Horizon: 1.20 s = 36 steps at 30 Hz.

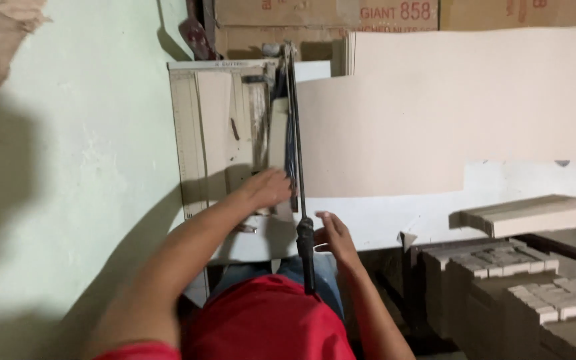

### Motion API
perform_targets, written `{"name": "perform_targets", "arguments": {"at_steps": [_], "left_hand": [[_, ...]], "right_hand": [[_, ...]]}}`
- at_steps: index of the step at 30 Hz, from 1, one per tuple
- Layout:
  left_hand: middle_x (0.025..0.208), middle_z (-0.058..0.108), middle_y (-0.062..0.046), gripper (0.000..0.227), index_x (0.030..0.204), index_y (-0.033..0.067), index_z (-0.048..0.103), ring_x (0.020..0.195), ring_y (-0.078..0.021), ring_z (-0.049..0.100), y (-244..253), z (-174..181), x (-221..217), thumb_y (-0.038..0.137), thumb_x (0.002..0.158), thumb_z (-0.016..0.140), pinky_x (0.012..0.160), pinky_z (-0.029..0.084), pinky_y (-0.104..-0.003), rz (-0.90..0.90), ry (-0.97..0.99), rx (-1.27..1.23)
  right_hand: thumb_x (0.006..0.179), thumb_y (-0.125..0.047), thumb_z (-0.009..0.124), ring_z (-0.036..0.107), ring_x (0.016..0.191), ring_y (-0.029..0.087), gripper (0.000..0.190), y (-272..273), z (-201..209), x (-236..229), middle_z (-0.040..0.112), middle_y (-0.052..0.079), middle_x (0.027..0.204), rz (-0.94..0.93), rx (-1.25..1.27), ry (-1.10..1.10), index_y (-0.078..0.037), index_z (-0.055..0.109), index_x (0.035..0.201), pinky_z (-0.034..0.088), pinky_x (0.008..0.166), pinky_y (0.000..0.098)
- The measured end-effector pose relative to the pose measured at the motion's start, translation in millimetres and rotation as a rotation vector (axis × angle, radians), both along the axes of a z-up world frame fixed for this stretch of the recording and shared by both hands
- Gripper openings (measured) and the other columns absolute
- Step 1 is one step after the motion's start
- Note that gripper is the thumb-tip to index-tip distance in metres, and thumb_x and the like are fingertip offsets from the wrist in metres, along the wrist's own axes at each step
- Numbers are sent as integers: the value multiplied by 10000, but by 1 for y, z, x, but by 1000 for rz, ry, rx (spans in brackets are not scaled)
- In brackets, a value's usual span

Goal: The person operates a manual guillotine paper cutter to slice a large sheet of cardboard. They repeatedly align the cardboard against the guide, pull down the lever to cut, and then remove the cut piece to repeat the process.

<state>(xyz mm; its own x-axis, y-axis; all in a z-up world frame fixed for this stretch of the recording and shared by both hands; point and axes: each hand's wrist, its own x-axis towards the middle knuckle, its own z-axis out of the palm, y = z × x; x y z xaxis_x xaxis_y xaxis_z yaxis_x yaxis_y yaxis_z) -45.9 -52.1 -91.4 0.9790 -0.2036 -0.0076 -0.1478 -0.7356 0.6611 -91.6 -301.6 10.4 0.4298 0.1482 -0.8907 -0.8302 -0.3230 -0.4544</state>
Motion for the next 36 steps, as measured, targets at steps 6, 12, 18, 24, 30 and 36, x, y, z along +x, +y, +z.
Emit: {"name": "perform_targets", "arguments": {"at_steps": [6, 12, 18, 24, 30, 36], "left_hand": [[940, 582, 9, 63, 916, 250, 585, 867, -222, 605, 92, -58, 4, 292, 962, 575, 816, 497, -432, -495, -252, 628], [1422, 426, -23, 313, 1239, 253, 583, 1285, -245, 507, 121, 1, 24, 423, 976, 594, 986, 455, -398, -456, 237, 895], [1654, 97, -219, 930, 1637, 192, 117, 1519, -405, 177, 91, 56, 43, 412, 938, 690, 1168, 302, -585, 500, 720, 376], [1542, 283, -264, 804, 1603, 148, 156, 1394, -420, 369, 79, 44, 48, 157, 987, 674, 1036, 498, -511, 576, 643, 374], [1567, 281, -235, 716, 1606, 166, 293, 1451, -448, 290, 28, 78, 70, 232, 990, 653, 1093, 415, -608, 395, 569, 415], [1660, -29, -245, 946, 1569, 134, 361, 1525, -467, -5, -28, 3, 68, 452, 809, 825, 1184, 97, -696, 83, 701, 397]], "right_hand": [[1019, -527, 606, 735, 961, 379, 660, -32, -101, 16, 702, 261, 1120, -486, -82, -35, -87, 434, 1480, 599, 850, 512], [1024, -470, 641, 653, 664, 179, 558, -39, -119, 44, 541, 47, 985, -774, 7, -129, -64, 368, 1289, 601, 550, 254], [1038, -326, 662, 619, 520, 159, 228, -66, -144, 7, 416, -61, 777, -902, 123, -180, -158, 513, 998, 531, 479, 228], [1005, -272, 700, 757, 870, 312, 338, -18, -117, 26, 706, 186, 962, -556, 37, -113, 25, 564, 1090, 634, 822, 475], [1008, -363, 701, 752, 989, 324, 469, -18, -120, 38, 727, 206, 1106, -463, 2, -112, 41, 552, 1193, 595, 929, 537], [1020, -457, 660, 738, 908, 284, 506, -18, -118, 38, 756, 167, 997, -371, -56, -67, 18, 588, 1177, 612, 835, 473]]}}
